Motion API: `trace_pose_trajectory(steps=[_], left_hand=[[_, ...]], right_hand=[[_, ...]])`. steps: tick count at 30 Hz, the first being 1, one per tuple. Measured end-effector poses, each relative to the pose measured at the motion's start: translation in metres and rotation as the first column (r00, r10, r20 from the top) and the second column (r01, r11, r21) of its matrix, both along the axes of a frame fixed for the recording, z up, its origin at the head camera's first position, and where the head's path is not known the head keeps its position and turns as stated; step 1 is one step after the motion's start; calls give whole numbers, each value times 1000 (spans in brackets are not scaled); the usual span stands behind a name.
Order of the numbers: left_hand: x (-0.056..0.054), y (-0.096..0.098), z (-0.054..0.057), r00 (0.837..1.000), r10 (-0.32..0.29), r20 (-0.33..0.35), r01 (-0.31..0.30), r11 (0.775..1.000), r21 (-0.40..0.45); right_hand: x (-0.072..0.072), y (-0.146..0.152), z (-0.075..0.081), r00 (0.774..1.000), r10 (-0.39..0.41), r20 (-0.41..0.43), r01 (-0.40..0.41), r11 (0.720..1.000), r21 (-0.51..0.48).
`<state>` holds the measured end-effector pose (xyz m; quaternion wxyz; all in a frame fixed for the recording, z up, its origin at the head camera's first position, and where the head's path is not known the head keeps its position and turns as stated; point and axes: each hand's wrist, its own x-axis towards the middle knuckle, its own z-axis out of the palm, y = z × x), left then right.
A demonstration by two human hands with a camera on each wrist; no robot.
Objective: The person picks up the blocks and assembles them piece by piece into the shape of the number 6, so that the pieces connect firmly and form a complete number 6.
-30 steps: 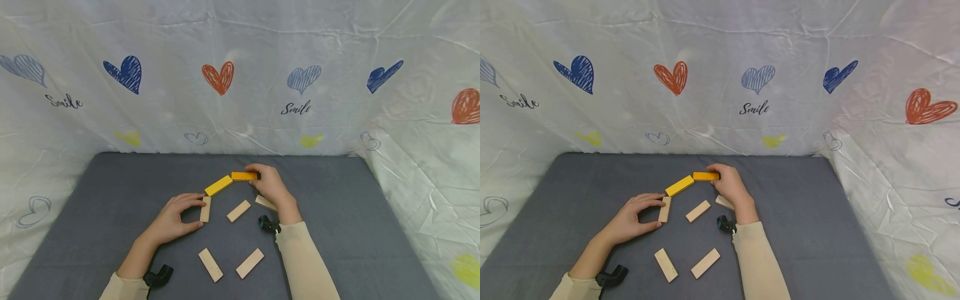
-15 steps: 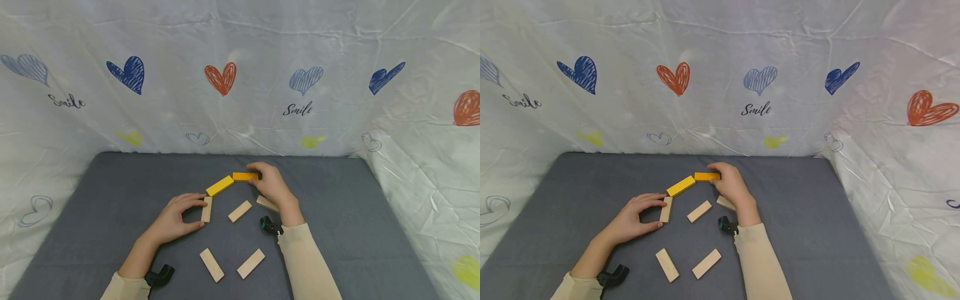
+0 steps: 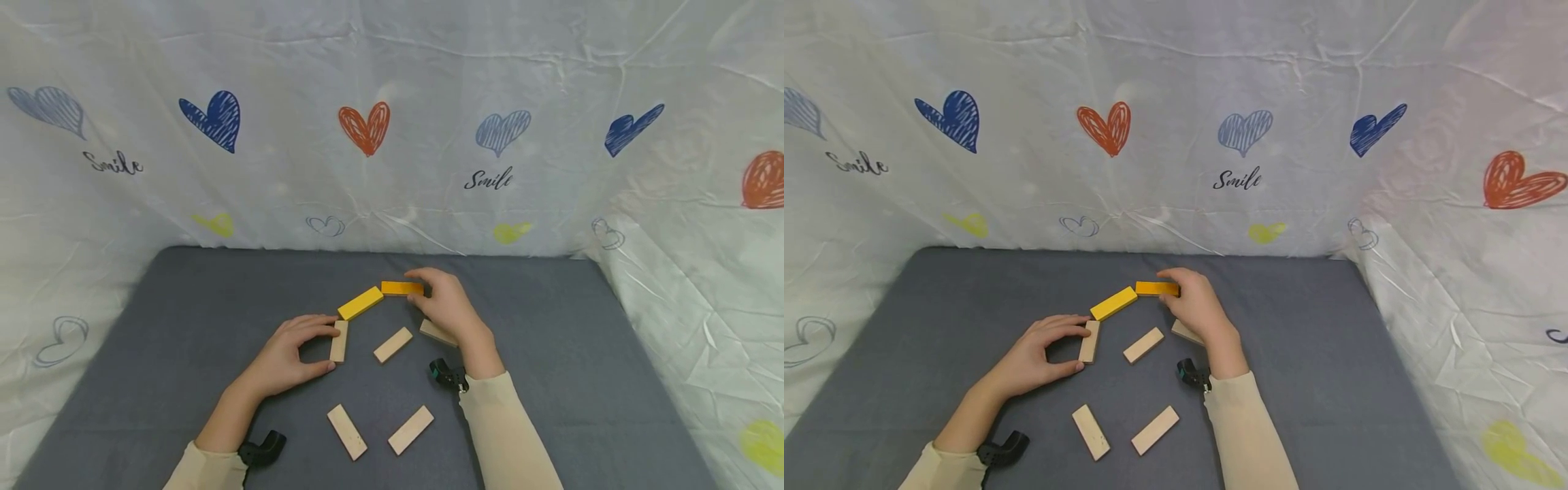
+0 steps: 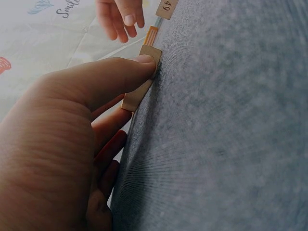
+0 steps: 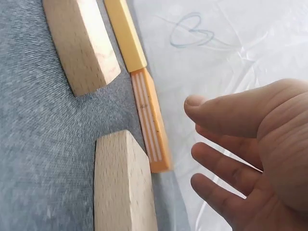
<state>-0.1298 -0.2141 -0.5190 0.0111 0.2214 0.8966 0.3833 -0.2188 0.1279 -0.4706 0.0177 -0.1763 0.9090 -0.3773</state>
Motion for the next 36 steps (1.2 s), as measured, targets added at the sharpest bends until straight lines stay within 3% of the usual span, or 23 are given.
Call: trace_pose_trajectory(steps=[6,14,22,30,36], left_hand=[[-1,-2,0,1000,-1,4,1,1000,4],[0,-4,-1,1000,0,-6,0,1000,-5],[0,-2,-4,1000,3,-4,-3,1000,-5],[-1,-1,-5,1000,2,0,-2,1000,-4],[-1,-1,-5,1000,2,-2,-2,1000,-5]], right_hand=[[12,3,4,999,20,36,-20,1000,-5],[20,10,-3,991,108,82,-100,989,-105],[25,16,-10,936,292,197,-253,947,-199],[27,16,-14,908,312,278,-265,945,-193],[26,14,-16,902,332,277,-292,940,-176]])
